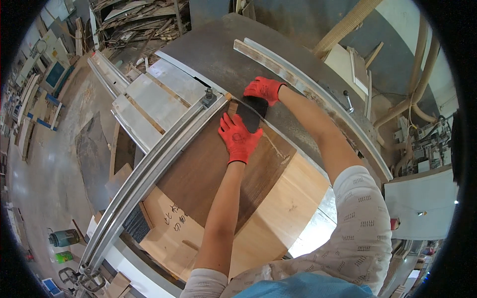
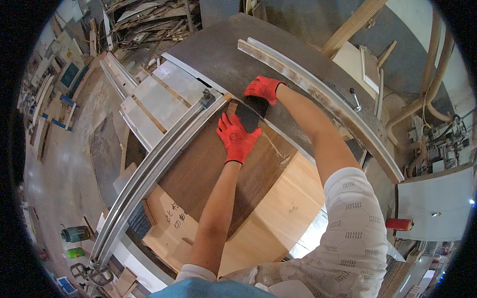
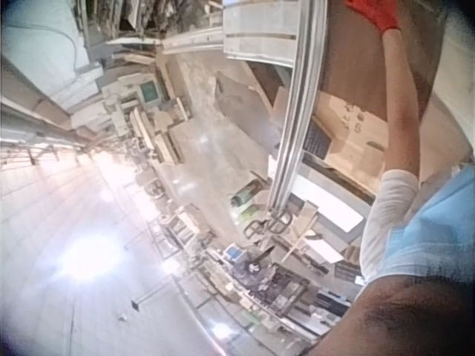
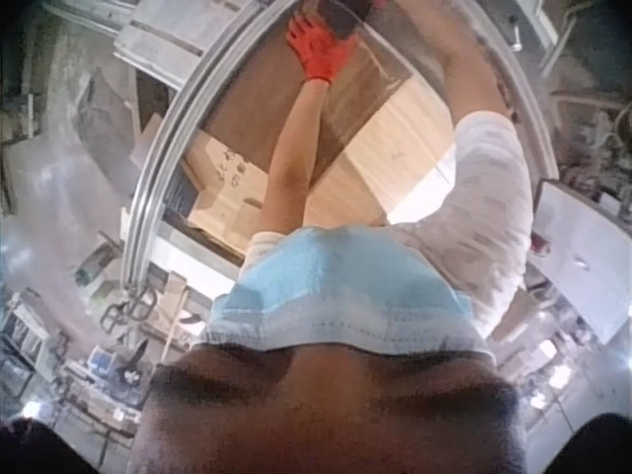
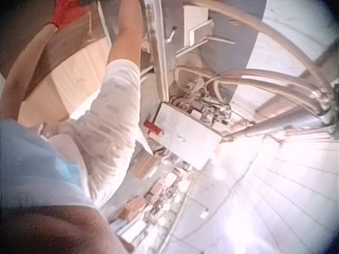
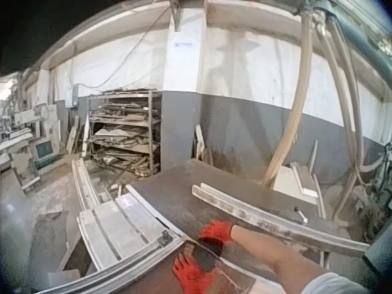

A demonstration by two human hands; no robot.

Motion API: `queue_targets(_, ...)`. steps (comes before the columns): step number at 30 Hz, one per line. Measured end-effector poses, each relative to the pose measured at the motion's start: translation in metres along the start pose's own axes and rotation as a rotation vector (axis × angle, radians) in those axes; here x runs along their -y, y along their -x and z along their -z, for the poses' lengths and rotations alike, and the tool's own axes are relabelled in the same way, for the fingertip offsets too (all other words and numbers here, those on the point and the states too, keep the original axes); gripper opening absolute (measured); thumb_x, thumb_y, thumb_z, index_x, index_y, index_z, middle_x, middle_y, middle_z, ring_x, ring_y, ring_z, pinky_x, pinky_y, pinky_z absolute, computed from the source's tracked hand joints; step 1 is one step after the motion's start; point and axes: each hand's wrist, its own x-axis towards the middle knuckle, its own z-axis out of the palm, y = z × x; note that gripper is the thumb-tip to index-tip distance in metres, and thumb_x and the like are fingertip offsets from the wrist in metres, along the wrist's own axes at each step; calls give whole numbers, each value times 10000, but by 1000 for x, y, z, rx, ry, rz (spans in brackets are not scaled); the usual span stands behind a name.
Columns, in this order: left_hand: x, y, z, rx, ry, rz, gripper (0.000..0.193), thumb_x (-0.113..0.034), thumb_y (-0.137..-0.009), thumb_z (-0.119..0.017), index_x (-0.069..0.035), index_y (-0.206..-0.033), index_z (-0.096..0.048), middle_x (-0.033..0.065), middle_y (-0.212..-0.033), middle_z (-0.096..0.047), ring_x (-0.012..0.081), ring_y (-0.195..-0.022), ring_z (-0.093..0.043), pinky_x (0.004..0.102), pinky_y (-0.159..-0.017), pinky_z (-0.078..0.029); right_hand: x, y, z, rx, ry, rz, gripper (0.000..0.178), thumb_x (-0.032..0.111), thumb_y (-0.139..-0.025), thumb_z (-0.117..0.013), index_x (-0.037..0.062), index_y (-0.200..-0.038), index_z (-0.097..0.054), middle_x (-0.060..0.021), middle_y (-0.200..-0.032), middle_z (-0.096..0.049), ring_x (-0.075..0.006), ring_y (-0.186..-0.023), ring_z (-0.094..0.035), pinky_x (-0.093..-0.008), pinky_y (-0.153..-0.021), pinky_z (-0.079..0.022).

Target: The person picks up small, dark rectangular wood pieces from a table saw and stacks them onto a larger pile on the floor. The person repeatedly moves between the saw and the floor pile, handling the wood pieces one by one or in small groups.

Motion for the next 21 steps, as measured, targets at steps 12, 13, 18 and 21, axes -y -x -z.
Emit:
queue_targets(12,-1,4,-10,-72,-36,-50,837,-555,-628,-807,-49,-1223,-505,285,-1455,-410,419,-1378,-352,557,-1093,-294,56,270,-29,-521,-437,-803,919,300,-583,-834,44,-1381,-457,-211,-1239,-586,-382,-1144,-571,-433,-967,-475)
queue_targets(13,-3,4,-11,-62,-31,-53,836,-554,-629,-810,-51,-1222,-504,284,-1457,-407,417,-1380,-349,554,-1094,-291,65,304,-41,-575,-445,-852,905,288,-582,-833,57,-1373,-460,-206,-1221,-595,-384,-1128,-575,-430,-961,-476)
queue_targets(18,-7,6,-11,-41,-44,-32,844,-547,-631,-824,-56,-1232,-493,280,-1459,-398,402,-1398,-318,547,-1104,-273,117,418,-95,-357,-595,-1105,743,377,-614,-847,45,-1184,-505,-185,-1107,-592,-366,-1076,-576,-430,-900,-473)
queue_targets(21,-10,9,-10,-39,-28,-47,849,-540,-624,-833,-55,-1230,-489,280,-1458,-396,400,-1404,-305,544,-1107,-268,153,446,-130,-296,-702,-1237,669,367,-611,-841,58,-1096,-498,-166,-1054,-578,-348,-1024,-567,-417,-862,-466)
